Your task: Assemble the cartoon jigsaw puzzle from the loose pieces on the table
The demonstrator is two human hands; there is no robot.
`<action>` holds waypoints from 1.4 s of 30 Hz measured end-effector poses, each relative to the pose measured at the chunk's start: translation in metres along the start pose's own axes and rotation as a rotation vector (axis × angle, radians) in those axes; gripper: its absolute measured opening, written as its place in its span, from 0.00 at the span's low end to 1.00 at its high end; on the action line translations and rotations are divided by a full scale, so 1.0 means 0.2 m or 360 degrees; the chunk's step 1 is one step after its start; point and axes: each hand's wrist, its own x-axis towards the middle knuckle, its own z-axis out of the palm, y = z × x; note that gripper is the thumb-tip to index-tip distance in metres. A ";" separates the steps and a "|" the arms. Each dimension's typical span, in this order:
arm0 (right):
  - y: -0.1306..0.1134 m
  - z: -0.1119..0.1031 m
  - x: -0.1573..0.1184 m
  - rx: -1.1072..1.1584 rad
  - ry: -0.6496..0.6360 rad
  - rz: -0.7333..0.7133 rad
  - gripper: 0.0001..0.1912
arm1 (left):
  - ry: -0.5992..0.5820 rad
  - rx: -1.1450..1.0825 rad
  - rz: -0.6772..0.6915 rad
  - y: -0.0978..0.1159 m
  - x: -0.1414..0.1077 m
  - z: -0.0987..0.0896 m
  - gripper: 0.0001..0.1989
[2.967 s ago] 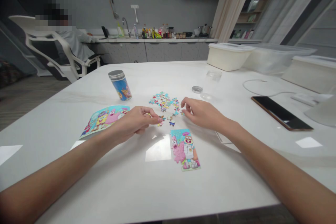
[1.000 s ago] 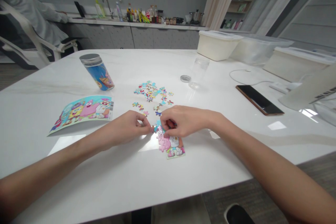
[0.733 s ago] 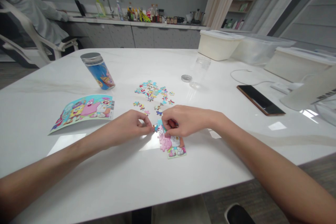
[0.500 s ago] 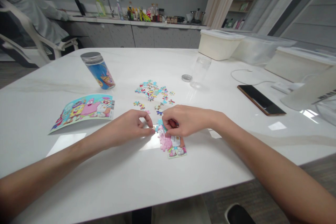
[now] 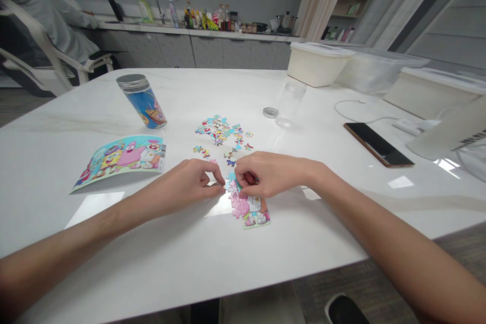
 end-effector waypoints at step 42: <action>0.08 0.00 0.03 -0.0299 0.0594 0.0133 0.08 | -0.0001 0.0997 -0.0060 -0.12 0.01 -0.27 0.34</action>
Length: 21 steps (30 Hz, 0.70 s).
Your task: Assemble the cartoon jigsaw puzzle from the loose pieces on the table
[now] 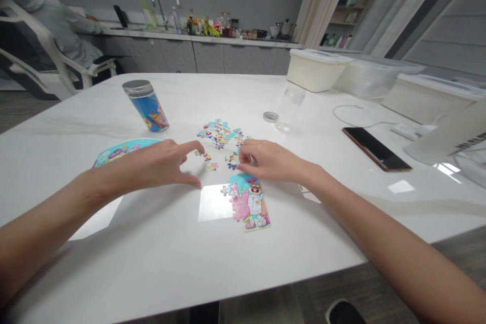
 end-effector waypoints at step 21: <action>0.14 0.19 0.09 0.0077 0.0556 0.0063 0.16 | -0.0231 -0.0095 -0.0114 -0.09 -0.01 -0.03 0.28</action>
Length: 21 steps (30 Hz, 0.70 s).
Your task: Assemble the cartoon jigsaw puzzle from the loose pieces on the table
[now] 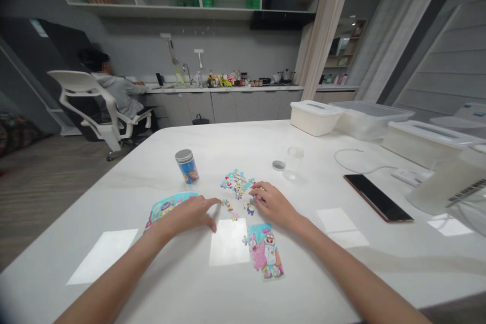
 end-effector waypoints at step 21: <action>0.06 0.06 0.03 0.0456 -0.0092 0.0571 0.34 | -0.0012 -0.0087 0.0426 -0.03 0.02 0.04 0.25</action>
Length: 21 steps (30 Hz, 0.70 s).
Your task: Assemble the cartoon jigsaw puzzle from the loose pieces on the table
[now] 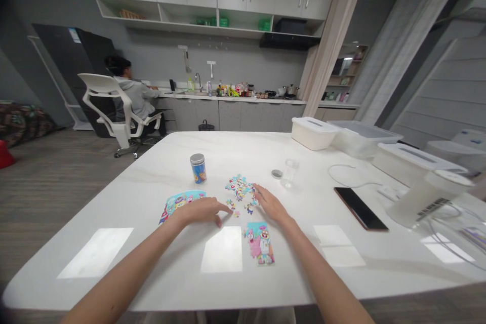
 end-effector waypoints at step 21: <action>-0.02 -0.03 0.01 0.0336 0.0362 0.0100 0.24 | -0.0023 0.0149 -0.0236 0.05 -0.03 -0.02 0.48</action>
